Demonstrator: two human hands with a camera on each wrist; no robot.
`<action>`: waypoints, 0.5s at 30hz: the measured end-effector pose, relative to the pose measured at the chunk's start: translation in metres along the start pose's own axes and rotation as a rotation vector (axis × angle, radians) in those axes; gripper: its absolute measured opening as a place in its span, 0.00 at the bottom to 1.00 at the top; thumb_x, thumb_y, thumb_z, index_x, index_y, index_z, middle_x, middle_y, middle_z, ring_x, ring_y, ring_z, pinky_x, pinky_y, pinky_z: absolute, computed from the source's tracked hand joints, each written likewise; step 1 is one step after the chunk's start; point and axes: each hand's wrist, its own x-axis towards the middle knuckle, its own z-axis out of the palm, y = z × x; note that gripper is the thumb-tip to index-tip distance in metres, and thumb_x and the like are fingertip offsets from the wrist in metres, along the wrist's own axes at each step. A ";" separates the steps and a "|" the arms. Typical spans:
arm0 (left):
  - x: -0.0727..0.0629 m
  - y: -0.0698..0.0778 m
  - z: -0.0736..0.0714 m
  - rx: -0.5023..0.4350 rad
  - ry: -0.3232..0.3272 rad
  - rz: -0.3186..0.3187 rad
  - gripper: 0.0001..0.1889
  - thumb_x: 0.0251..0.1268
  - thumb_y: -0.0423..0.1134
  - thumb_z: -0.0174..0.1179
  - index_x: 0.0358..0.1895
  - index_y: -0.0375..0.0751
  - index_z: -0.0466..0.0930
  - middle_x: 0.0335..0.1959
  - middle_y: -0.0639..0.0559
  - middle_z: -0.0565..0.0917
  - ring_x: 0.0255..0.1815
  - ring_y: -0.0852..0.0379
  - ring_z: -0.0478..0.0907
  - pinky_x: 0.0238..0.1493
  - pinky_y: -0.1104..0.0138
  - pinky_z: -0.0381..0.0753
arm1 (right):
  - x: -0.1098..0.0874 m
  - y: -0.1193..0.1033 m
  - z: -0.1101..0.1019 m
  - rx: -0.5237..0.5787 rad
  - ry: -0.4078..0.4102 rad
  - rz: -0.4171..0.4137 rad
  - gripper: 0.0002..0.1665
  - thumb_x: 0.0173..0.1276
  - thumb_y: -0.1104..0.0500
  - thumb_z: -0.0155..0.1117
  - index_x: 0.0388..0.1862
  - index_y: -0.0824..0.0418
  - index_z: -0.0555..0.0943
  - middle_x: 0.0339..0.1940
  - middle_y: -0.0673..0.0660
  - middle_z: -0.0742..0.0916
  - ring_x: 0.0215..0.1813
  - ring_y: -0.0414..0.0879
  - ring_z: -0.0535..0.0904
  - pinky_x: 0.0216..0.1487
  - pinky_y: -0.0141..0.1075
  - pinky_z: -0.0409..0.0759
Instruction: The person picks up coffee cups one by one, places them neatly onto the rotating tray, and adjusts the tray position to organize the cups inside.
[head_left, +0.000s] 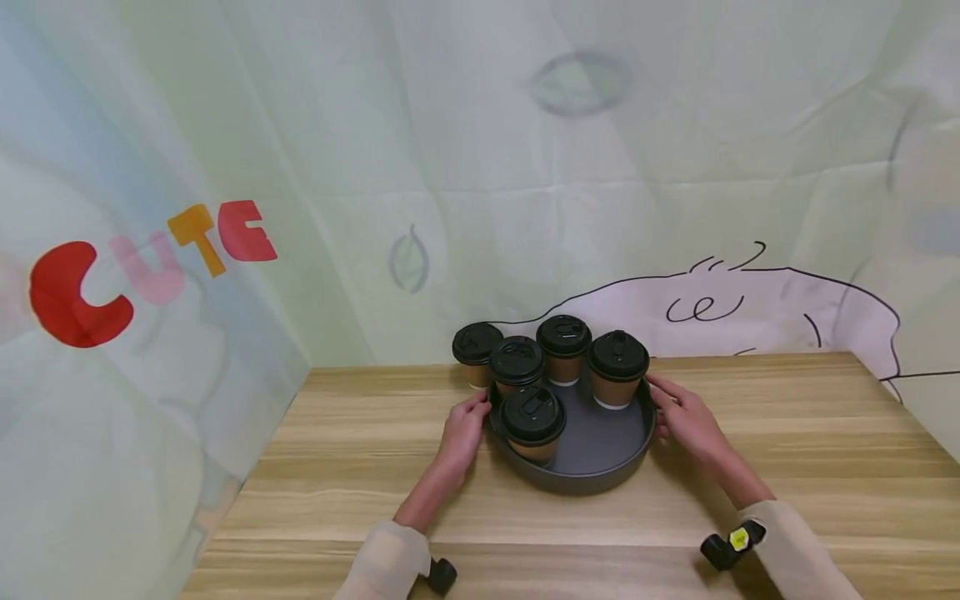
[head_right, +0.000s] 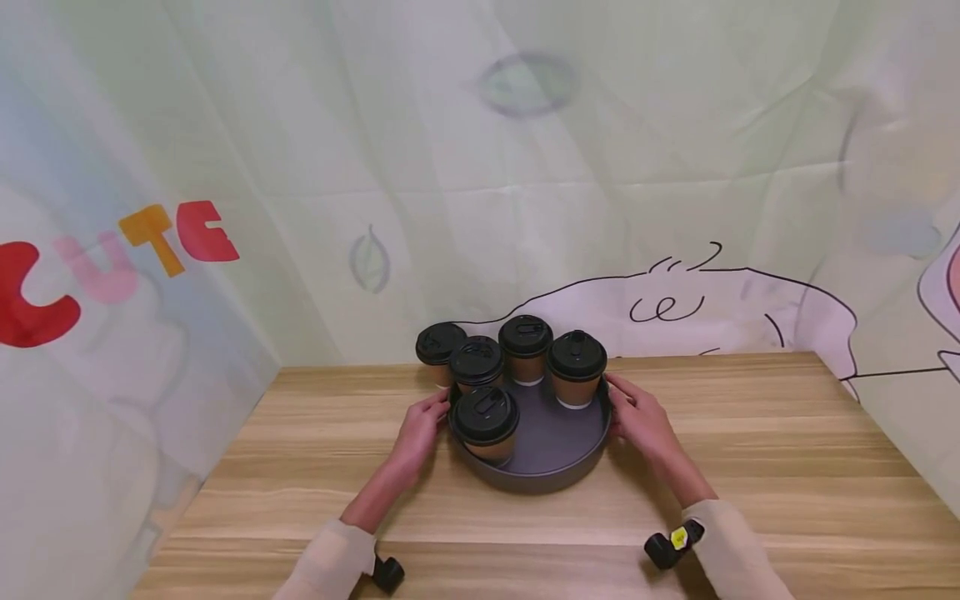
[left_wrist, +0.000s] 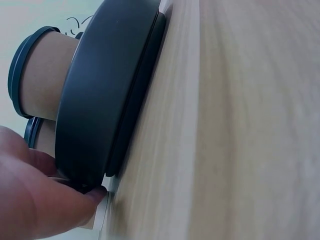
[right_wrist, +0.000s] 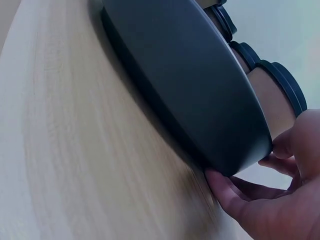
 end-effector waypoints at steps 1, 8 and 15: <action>0.000 0.000 0.000 0.000 -0.002 -0.002 0.25 0.77 0.35 0.48 0.73 0.28 0.71 0.72 0.36 0.73 0.72 0.43 0.67 0.73 0.51 0.64 | 0.001 0.001 -0.001 -0.006 -0.005 0.001 0.33 0.88 0.49 0.42 0.84 0.63 0.59 0.75 0.74 0.71 0.46 0.46 0.85 0.44 0.33 0.83; 0.000 -0.001 0.000 0.001 -0.016 -0.011 0.26 0.78 0.36 0.47 0.74 0.27 0.69 0.75 0.35 0.69 0.79 0.41 0.59 0.78 0.48 0.57 | 0.001 0.004 -0.002 0.052 -0.031 -0.024 0.33 0.88 0.53 0.44 0.83 0.66 0.57 0.73 0.75 0.70 0.41 0.43 0.82 0.41 0.34 0.83; 0.001 0.000 0.000 0.011 -0.013 -0.009 0.26 0.78 0.36 0.47 0.73 0.26 0.69 0.75 0.34 0.69 0.79 0.39 0.59 0.78 0.48 0.56 | -0.006 0.005 -0.001 0.096 -0.040 -0.028 0.35 0.87 0.52 0.46 0.84 0.66 0.56 0.71 0.77 0.71 0.42 0.43 0.85 0.44 0.35 0.86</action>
